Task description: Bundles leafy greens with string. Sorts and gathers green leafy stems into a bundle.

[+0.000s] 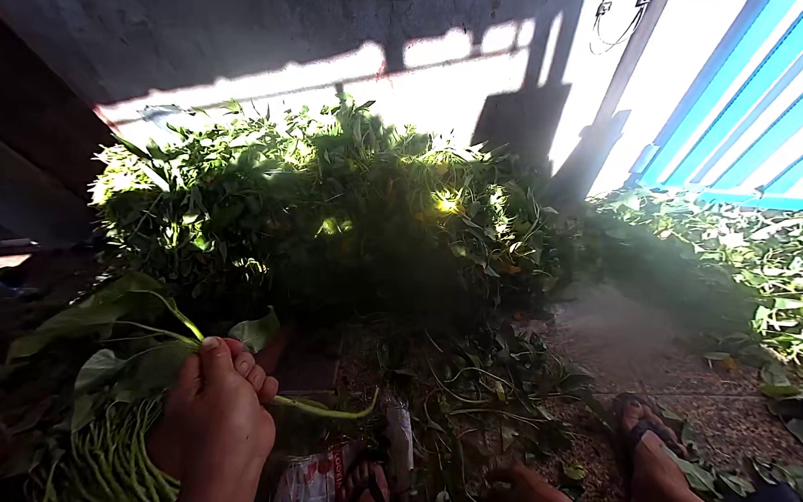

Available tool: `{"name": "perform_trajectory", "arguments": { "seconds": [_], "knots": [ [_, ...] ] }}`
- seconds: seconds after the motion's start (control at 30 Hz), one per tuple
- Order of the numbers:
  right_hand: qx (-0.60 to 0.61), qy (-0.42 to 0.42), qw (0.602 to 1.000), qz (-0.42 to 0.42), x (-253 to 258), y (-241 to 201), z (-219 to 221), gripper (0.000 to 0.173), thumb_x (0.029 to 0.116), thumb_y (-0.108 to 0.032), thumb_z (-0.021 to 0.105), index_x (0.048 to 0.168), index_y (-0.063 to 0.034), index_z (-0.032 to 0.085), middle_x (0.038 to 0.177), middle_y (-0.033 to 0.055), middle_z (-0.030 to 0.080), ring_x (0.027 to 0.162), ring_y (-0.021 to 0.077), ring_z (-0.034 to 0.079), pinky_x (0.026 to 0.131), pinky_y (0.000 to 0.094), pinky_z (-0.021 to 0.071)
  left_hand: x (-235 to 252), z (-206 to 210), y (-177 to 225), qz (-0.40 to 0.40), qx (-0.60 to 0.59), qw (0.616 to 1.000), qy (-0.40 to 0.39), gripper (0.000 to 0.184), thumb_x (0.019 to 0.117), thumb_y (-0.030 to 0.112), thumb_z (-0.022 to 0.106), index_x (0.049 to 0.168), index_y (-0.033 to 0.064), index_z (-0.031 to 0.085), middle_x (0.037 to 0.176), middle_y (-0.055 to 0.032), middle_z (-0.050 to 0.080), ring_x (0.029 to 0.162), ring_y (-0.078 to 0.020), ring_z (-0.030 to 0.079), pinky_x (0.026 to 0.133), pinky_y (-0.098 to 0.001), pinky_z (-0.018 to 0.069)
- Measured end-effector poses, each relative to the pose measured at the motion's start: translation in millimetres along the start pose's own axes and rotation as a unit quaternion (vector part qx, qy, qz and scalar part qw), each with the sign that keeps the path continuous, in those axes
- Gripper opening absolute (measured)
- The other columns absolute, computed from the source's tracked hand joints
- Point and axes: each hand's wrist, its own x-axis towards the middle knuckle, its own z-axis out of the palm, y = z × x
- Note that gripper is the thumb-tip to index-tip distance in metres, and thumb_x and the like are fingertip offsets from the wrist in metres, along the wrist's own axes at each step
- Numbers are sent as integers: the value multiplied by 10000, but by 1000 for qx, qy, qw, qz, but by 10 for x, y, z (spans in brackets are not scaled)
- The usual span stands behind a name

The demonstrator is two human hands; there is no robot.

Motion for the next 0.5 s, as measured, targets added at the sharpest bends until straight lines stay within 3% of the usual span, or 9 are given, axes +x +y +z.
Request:
{"name": "perform_trajectory", "arguments": {
  "seconds": [0.07, 0.1, 0.17, 0.23, 0.3, 0.4, 0.5],
  "knots": [
    [134, 126, 982, -42, 305, -195, -72, 470, 996, -334, 619, 1384, -68, 636, 1428, 248, 566, 1351, 393, 525, 1138, 576, 407, -25, 32, -76, -33, 22, 999, -20, 294, 1131, 278, 386, 956, 99, 540, 601, 40, 437, 403, -64, 438, 374, -210, 455],
    [254, 183, 948, -53, 447, -369, -145, 463, 1014, -239, 597, 1417, -11, 572, 1447, 246, 544, 1325, 357, 553, 1103, 518, 461, -27, 44, -102, -45, 32, 998, -34, 301, 1132, 275, 380, 971, 87, 551, 606, 34, 443, 410, -71, 450, 380, -218, 464],
    [513, 274, 813, -29, 727, -684, -311, 465, 1053, -121, 525, 1494, -8, 431, 1439, 247, 527, 1202, 353, 614, 919, 519, 541, -11, 54, -130, -62, 39, 996, -58, 309, 1135, 269, 369, 980, 78, 557, 616, 29, 448, 421, -80, 460, 391, -230, 480],
    [668, 310, 677, 2, 943, -811, -518, 553, 1066, -107, 481, 1588, -118, 299, 1515, 240, 445, 1186, 378, 612, 851, 520, 552, -6, 55, -124, -74, 41, 994, -72, 305, 1134, 267, 375, 983, 79, 562, 625, 28, 456, 430, -86, 471, 403, -239, 495],
    [736, 320, 597, 20, 1073, -794, -668, 577, 1067, -118, 463, 1603, -155, 253, 1518, 218, 424, 1145, 339, 604, 824, 455, 545, -19, 61, -116, -82, 49, 992, -86, 312, 1134, 256, 373, 970, 75, 568, 621, 26, 459, 434, -87, 473, 407, -240, 497],
    [768, 336, 544, 25, 1087, -792, -767, 434, 1058, -170, 521, 1471, -61, 446, 1366, 179, 554, 1045, 243, 608, 777, 371, 513, -22, 73, -141, -101, 63, 985, -127, 305, 1129, 221, 386, 972, 53, 586, 633, 8, 477, 451, -99, 487, 424, -244, 503],
    [818, 306, 487, -5, 948, -907, -774, 264, 1038, -260, 585, 1221, -72, 615, 1142, 61, 691, 932, 114, 659, 685, 262, 509, -58, 133, -178, -139, 62, 977, -149, 264, 1118, 184, 419, 1002, 33, 603, 675, -15, 514, 489, -104, 511, 448, -240, 504]
  ]
}}
